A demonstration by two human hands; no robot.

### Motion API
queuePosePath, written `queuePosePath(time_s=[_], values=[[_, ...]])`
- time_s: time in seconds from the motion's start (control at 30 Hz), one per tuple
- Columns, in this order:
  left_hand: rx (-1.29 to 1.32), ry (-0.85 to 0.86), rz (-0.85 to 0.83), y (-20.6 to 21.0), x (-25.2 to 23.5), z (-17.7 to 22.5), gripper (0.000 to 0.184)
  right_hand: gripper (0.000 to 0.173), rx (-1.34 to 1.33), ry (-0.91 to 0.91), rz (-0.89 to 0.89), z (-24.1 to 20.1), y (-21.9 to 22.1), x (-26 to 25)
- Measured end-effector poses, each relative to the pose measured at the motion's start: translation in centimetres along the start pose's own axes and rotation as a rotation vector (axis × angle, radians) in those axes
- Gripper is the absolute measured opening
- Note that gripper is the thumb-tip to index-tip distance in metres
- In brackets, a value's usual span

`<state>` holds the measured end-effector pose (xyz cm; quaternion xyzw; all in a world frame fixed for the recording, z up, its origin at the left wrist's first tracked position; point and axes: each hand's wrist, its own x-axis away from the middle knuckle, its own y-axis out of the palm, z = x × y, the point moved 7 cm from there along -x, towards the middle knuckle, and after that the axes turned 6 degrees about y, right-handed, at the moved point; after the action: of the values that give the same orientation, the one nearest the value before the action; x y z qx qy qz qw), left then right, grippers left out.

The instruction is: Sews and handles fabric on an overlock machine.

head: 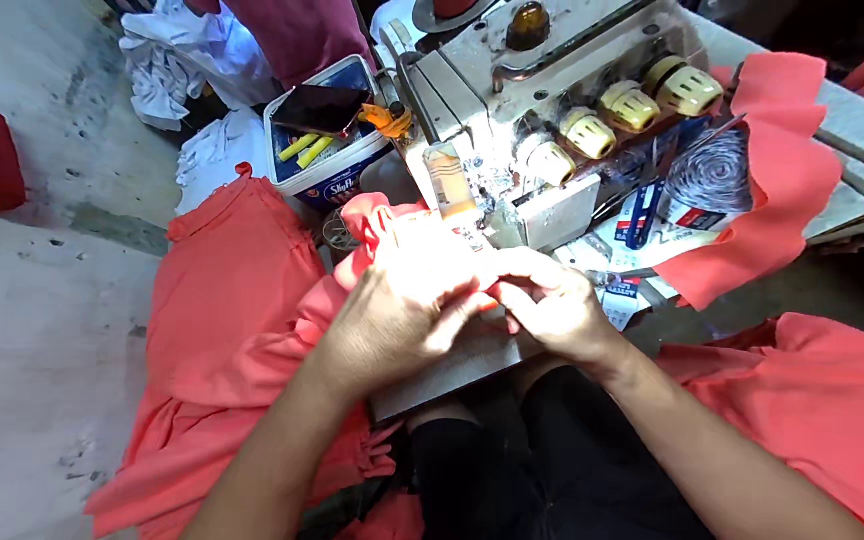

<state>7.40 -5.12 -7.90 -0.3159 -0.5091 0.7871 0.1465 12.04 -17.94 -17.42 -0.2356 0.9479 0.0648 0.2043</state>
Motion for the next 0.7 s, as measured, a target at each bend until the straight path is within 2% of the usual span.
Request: queuePosePath(time_s=[0.13, 0.2, 0.3, 0.37, 0.5, 0.6, 0.7], values=[[-0.095, 0.066, -0.003, 0.6, 0.6, 0.1, 0.026, 0.009, 0.128, -0.179, 0.063, -1.2, -0.2, 1.1], [-0.154, 0.005, -0.088, 0.8, 0.9, -1.1, 0.038, 0.01, 0.155, -0.187, 0.076, -1.2, -0.2, 1.3], [-0.119, -0.064, -0.135, 1.3, 1.6, -2.2, 0.033, 0.012, 0.176, -0.184, 0.08, -0.9, -0.1, 0.8], [-0.117, -0.126, -0.161, 1.7, 2.0, -2.6, 0.036, 0.015, 0.192, -0.197, 0.082, -0.5, 0.0, 0.2], [-0.177, -0.229, -0.086, 2.7, 2.6, -3.5, 0.052, 0.016, 0.252, -0.212, 0.107, -0.8, 0.2, 0.6], [-0.225, -0.286, 0.012, 3.1, 2.9, -3.4, 0.048, 0.013, 0.296, -0.196, 0.26, -0.2, -1.6, 2.2], [-0.254, -0.364, 0.104, 3.6, 3.9, -2.9, 0.046, 0.017, 0.513, -0.123, 0.515, 0.7, -5.9, 3.2]])
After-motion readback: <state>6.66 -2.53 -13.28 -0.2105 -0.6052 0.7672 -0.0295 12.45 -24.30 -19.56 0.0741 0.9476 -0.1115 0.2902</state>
